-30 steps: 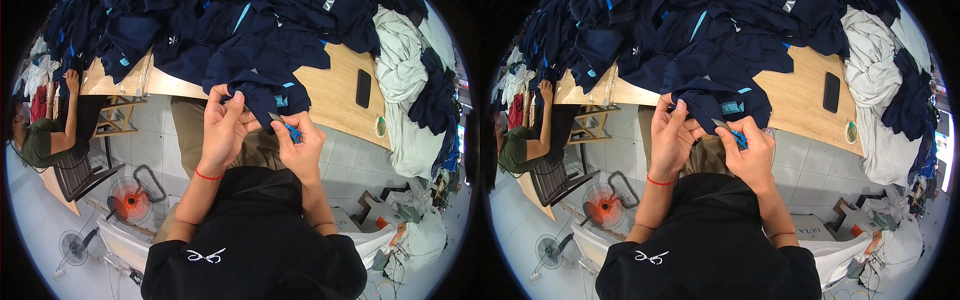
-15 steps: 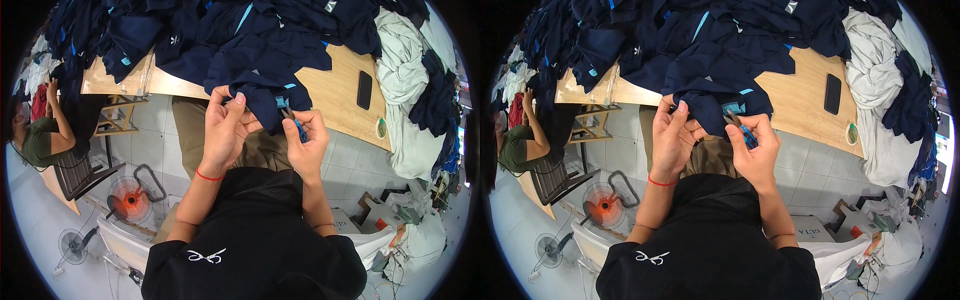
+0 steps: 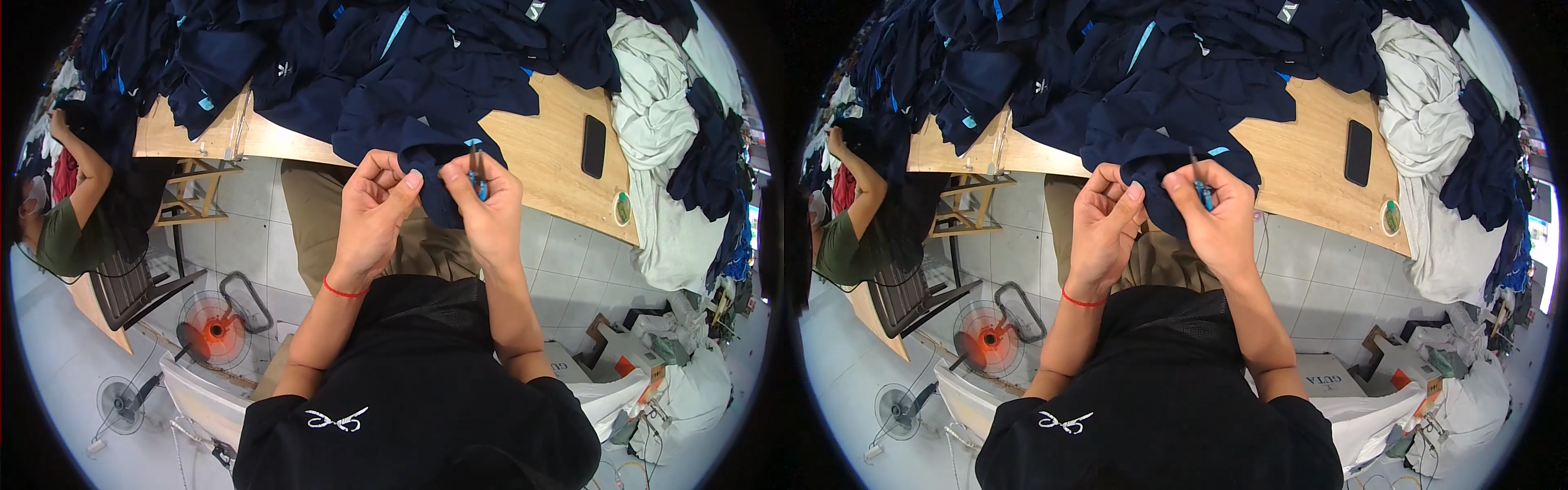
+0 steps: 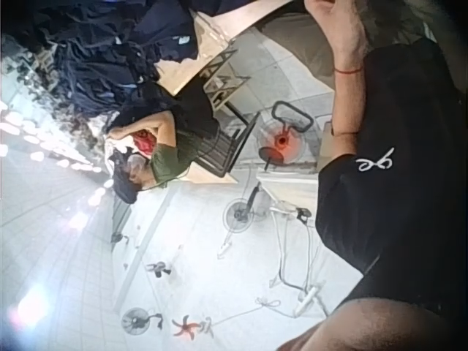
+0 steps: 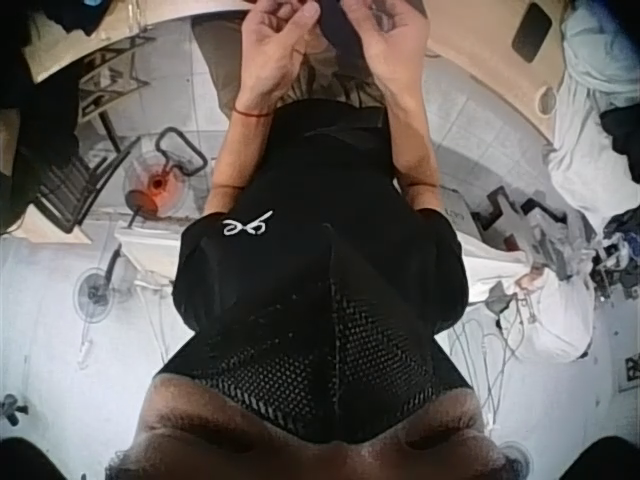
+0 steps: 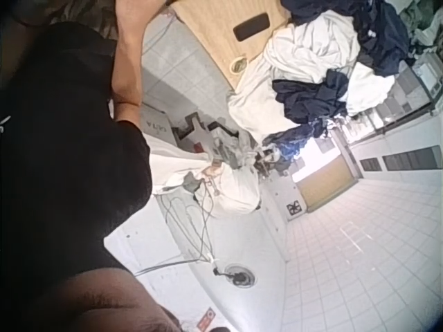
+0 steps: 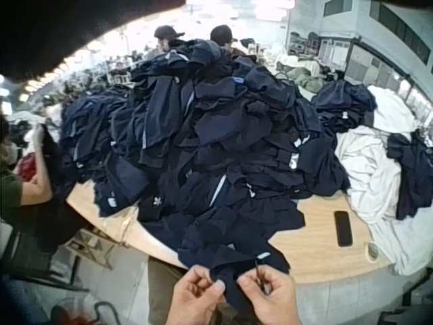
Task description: Trimming excess threads from navy blue garments using a pair of thread snips.
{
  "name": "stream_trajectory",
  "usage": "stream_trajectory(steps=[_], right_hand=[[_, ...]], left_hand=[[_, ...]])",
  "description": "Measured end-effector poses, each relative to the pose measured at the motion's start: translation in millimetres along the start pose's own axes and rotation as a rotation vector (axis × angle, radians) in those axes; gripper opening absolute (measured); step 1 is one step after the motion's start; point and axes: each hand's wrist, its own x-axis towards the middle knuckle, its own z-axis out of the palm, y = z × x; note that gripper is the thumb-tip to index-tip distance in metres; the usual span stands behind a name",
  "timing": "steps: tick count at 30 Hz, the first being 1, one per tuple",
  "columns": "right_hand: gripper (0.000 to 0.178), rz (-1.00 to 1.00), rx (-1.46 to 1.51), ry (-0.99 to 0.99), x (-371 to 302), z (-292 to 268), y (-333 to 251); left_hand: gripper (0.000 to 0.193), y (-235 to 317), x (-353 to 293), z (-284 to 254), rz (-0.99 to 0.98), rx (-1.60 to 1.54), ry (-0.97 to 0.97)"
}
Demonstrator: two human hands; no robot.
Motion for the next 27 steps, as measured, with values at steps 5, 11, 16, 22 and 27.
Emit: stream_trajectory(steps=[5,11,16,22,27], right_hand=[[0.010,0.167,0.456,-0.061,5.4,-41.7,15.5],[0.009,0.193,0.110,0.062,0.5,-18.9,16.1],[0.014,0.227,0.172,0.267,4.1,-85.7,48.3],[0.016,0.069,-0.416,0.247,-6.1,-75.2,67.9],[0.018,0.086,-0.412,0.147,-5.8,-58.0,91.1]], left_hand=[[0.013,-3.4,3.4,-5.4,-0.005,-0.040,0.065],[0.014,-6.3,2.2,7.8,-0.017,0.042,0.054],[0.030,9.3,6.8,-13.8,0.086,0.012,0.269],[0.017,11.4,1.1,-52.2,0.023,0.207,0.196],[0.020,3.8,0.0,-57.3,-0.010,0.221,0.224]])
